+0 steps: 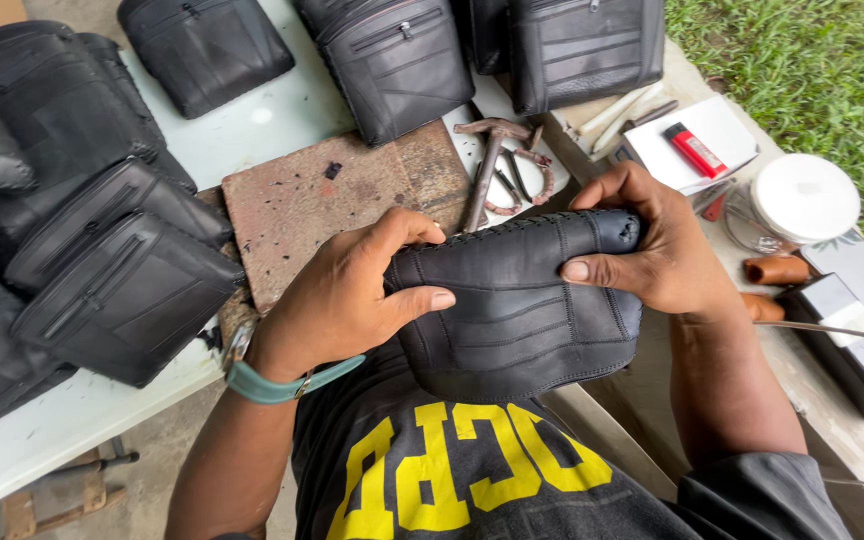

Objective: The person inspects a black leather pouch, uses a lighter to heat the stitching, and presses the seam to seal it. They repeat this process on multiple pouches, handling each one individually and placing them aside after treatment.

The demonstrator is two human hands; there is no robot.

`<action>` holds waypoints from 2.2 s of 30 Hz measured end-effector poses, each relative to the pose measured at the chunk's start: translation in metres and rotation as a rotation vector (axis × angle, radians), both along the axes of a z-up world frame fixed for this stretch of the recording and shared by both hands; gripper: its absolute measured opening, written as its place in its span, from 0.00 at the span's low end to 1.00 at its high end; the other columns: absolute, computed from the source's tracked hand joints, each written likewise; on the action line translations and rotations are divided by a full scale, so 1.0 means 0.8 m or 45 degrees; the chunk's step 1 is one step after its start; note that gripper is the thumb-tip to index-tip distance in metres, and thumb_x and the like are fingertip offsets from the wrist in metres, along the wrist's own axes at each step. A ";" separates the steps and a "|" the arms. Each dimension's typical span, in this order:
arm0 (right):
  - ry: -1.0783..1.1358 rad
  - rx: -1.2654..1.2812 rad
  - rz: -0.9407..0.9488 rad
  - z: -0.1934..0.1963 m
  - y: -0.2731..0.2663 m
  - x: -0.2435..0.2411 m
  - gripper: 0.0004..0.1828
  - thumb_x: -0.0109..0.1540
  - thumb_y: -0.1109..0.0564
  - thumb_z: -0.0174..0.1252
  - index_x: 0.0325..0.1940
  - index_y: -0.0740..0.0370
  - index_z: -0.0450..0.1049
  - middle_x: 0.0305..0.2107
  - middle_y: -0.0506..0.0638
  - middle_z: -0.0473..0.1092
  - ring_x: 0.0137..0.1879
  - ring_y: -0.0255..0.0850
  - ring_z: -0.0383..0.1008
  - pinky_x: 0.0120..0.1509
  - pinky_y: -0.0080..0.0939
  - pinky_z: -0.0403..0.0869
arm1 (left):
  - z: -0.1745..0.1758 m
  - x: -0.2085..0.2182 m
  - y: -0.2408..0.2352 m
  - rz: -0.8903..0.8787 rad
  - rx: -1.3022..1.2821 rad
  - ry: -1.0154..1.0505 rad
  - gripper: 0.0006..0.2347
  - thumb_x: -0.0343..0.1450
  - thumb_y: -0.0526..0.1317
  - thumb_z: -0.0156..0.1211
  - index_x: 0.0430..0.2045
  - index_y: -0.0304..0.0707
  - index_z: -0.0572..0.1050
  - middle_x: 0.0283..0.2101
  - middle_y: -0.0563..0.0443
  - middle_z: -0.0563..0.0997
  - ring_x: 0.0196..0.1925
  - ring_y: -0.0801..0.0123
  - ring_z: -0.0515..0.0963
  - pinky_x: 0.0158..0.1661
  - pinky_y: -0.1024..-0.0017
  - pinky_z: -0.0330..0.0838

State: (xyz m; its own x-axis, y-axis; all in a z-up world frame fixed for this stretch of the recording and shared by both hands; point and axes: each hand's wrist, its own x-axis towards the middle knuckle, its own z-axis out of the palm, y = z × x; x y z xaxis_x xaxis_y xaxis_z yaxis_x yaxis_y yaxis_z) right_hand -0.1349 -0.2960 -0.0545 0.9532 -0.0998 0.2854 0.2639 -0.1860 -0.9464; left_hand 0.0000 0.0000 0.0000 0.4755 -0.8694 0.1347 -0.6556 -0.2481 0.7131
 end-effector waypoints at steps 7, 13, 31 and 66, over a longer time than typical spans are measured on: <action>0.085 -0.119 -0.071 0.027 0.023 -0.006 0.27 0.50 0.57 0.77 0.48 0.62 0.73 0.39 0.44 0.73 0.43 0.29 0.72 0.46 0.30 0.72 | 0.027 -0.026 -0.040 -0.219 0.023 -0.444 0.31 0.68 0.53 0.69 0.59 0.27 0.68 0.46 0.35 0.81 0.44 0.49 0.84 0.46 0.57 0.77; 0.079 -0.086 -0.022 0.035 0.034 0.003 0.26 0.50 0.56 0.77 0.47 0.62 0.73 0.40 0.44 0.73 0.45 0.30 0.71 0.49 0.30 0.71 | 0.035 -0.019 -0.059 -0.188 -0.082 -0.166 0.20 0.70 0.48 0.67 0.48 0.32 0.73 0.36 0.42 0.85 0.37 0.59 0.87 0.35 0.65 0.80; -0.273 -0.284 0.387 0.030 0.021 0.008 0.21 0.60 0.64 0.70 0.57 0.60 0.77 0.47 0.49 0.76 0.53 0.37 0.77 0.60 0.35 0.75 | 0.018 -0.025 -0.054 -0.116 -0.143 -0.206 0.13 0.68 0.44 0.70 0.34 0.33 0.77 0.26 0.43 0.83 0.27 0.62 0.85 0.29 0.65 0.77; -0.044 -0.105 0.164 0.044 0.027 0.005 0.29 0.50 0.61 0.76 0.54 0.70 0.76 0.45 0.51 0.78 0.50 0.34 0.79 0.54 0.35 0.79 | -0.022 -0.013 0.001 0.242 -0.553 0.079 0.12 0.70 0.43 0.71 0.36 0.34 0.78 0.26 0.56 0.79 0.26 0.82 0.74 0.28 0.81 0.66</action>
